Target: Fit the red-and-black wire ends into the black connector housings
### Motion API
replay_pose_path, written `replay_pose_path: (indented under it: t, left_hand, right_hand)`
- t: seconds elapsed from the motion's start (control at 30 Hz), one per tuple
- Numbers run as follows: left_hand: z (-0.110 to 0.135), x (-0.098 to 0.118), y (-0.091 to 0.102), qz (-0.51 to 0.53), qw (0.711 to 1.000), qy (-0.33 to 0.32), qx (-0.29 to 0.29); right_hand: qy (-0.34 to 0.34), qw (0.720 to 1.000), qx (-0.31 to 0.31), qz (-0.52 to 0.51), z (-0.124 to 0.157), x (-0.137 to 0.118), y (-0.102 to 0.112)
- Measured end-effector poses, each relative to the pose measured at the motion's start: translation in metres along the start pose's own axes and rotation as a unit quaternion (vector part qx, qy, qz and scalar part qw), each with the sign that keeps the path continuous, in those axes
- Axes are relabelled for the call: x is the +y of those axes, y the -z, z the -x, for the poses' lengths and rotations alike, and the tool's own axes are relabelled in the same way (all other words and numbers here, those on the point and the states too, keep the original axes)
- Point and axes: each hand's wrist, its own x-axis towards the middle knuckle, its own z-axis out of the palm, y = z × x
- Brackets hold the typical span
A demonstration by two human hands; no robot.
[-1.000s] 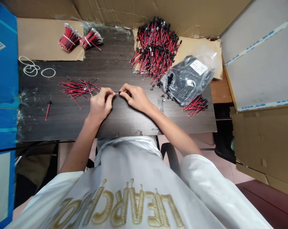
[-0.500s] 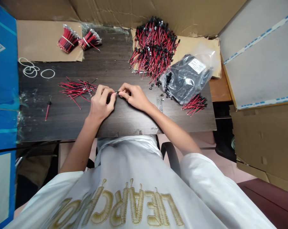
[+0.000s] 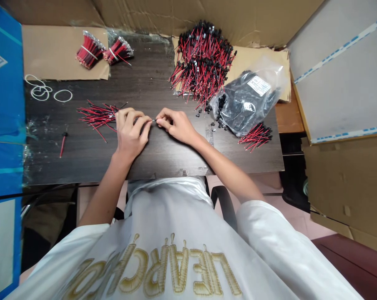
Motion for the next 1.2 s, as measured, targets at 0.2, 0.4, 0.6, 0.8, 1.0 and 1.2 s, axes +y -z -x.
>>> replay_pose_path:
  t: [0.2,0.4,0.6,0.8,1.0,1.2]
  left_hand:
    - [0.0,0.0,-0.002,0.031,0.999,-0.007,0.023]
    - [0.001,0.0,-0.003,0.05,0.998,-0.01,0.037]
    - [0.0,-0.001,-0.001,0.091,0.995,0.001,0.042]
    - [-0.003,0.001,0.002,0.089,0.993,0.015,0.077]
    - [-0.002,0.001,0.003,0.107,0.993,0.038,0.024]
    - [-0.002,0.003,0.004,0.156,0.986,0.057,-0.023]
  right_hand:
    - [-0.024,0.998,0.004,-0.061,0.0,-0.001,-0.001]
    - [-0.057,0.986,0.007,-0.159,-0.001,-0.001,-0.008]
    - [-0.069,0.977,0.003,-0.203,-0.003,-0.003,-0.01]
    - [-0.078,0.976,0.001,-0.204,-0.004,-0.003,-0.006]
    - [-0.08,0.979,-0.012,-0.186,-0.004,-0.004,-0.006]
    - [-0.088,0.983,-0.016,-0.161,-0.003,0.001,-0.008]
